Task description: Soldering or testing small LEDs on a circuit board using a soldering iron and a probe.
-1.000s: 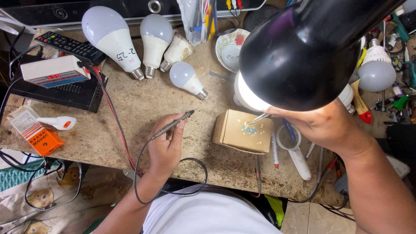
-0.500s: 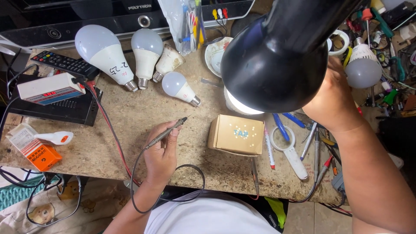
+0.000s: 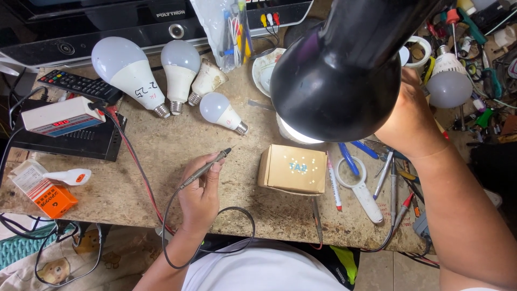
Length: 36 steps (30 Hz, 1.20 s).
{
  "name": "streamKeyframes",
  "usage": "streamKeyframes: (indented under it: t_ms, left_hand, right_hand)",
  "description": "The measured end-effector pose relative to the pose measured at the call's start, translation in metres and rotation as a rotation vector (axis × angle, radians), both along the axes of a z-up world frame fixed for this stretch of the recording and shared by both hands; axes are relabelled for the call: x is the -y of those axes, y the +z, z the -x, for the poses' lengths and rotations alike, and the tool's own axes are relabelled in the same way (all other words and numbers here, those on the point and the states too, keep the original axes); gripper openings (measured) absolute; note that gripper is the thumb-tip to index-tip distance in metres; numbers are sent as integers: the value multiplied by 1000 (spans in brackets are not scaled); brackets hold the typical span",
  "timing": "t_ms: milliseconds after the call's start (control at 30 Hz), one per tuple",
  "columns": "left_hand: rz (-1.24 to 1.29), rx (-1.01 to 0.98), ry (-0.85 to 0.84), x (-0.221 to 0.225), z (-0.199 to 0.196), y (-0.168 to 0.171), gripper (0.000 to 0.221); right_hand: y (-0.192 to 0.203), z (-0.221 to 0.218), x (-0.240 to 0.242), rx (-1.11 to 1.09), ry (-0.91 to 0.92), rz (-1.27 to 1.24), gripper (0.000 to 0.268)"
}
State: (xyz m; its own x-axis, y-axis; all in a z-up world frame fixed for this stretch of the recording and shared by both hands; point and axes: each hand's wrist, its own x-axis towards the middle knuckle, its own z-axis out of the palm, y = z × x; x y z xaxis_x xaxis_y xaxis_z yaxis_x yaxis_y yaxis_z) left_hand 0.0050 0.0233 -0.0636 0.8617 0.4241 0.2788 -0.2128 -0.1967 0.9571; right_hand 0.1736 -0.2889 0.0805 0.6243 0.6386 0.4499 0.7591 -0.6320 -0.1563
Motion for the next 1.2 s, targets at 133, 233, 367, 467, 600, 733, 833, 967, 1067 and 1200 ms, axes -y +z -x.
streamKeyframes:
  t_ms: [133,233,367,467,600,733,833,967,1067,1200]
  left_hand:
    - [7,6,-1,0,0,2,13]
    - [-23,-2,3,-1,2,1,13]
    - [-164,63,-44,-8,3,-7,19]
    - [-312,159,-12,-8,2,-3,22]
    - [-469,173,-80,-22,1,-32,24]
    - [-891,142,-181,-40,5,-35,46]
    - [-1037,49,-253,-39,8,-31,57]
    - [-1081,-124,-387,-44,18,-34,69]
    - [-1002,-87,-355,-47,26,-35,73]
    - [-864,-18,-289,-47,36,-34,53]
  right_hand:
    - [-2,0,2,5,1,-4,41]
    - [-5,4,6,10,1,-8,40]
    - [4,28,11,64,-69,-47,16]
    - [-6,66,21,42,-270,-145,14]
    - [-53,103,36,-214,-610,-185,5]
    - [-100,110,40,-226,-569,-24,5]
    - [-122,118,44,-103,-490,53,18]
    - [-111,149,28,85,-568,148,14]
    - [-97,183,6,-36,-600,184,17]
    - [-79,227,-39,-642,-786,303,41]
